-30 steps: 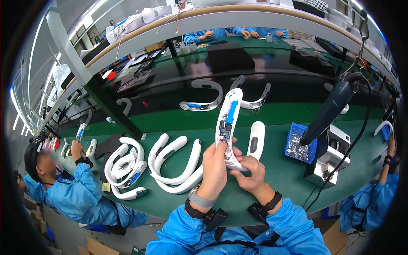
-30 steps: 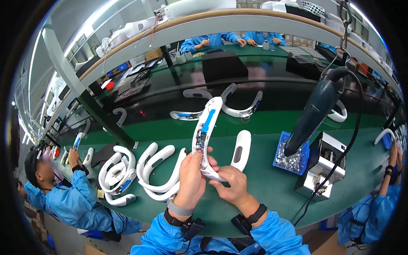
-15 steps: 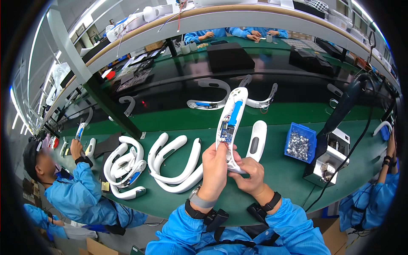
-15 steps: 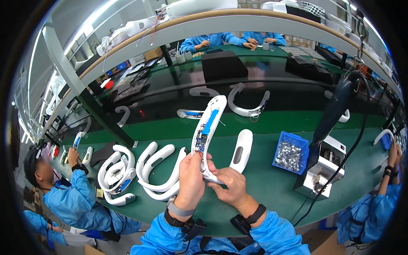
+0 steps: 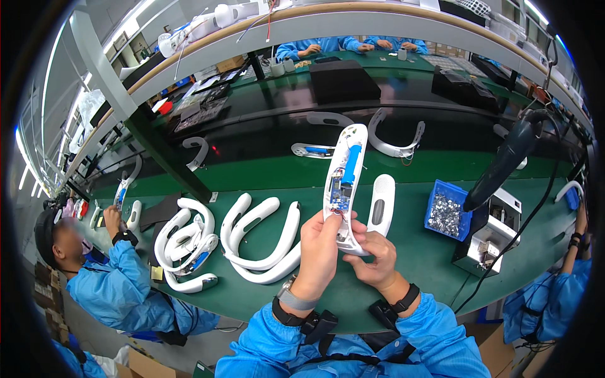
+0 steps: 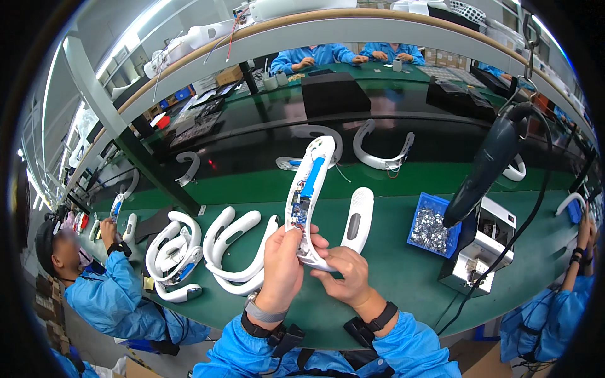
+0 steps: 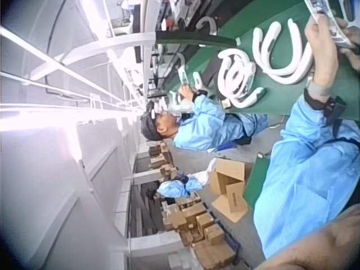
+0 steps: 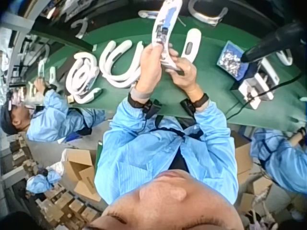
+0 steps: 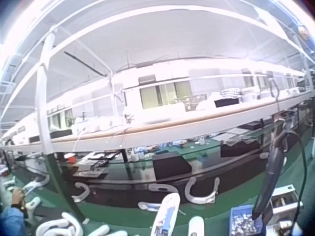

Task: Assembling internal electronics and screwing components into plastic housings for neck fans.

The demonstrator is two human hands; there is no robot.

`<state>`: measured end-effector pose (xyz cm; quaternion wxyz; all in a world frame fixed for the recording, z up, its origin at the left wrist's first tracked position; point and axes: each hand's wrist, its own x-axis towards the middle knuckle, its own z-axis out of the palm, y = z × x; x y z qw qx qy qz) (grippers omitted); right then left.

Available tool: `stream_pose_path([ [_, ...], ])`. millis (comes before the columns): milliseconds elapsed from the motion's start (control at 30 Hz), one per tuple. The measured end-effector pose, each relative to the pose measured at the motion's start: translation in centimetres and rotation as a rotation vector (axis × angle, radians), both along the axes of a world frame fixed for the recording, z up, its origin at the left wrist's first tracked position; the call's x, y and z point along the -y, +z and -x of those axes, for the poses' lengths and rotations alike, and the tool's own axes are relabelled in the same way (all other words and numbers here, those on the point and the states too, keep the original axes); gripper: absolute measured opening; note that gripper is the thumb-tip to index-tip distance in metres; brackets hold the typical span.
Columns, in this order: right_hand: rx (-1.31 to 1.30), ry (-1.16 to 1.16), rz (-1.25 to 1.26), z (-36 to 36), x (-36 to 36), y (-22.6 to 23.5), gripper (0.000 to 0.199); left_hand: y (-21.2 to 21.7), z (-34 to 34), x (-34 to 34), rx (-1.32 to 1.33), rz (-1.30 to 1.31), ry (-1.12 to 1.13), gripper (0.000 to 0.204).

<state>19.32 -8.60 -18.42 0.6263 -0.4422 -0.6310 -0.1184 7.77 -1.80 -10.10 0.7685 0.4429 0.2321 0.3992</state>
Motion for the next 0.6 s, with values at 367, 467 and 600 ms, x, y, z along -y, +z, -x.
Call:
stream_pose_path([
  [367, -0.071, 0.019, 0.043, 0.1, 0.0, -1.0, 0.052, 1.0, -0.2, 0.5, -0.012, 0.006, 0.026, 0.030],
  [467, -0.075, 0.019, 0.031, 0.3, -0.1, -0.8, 0.053, 0.5, -0.1, 0.3, -0.022, -0.012, 0.018, 0.031],
  [600, -0.017, 0.016, 0.013, 0.3, -0.1, -0.2, 0.054, -0.3, 0.1, -0.1, -0.055, -0.010, 0.029, 0.029],
])
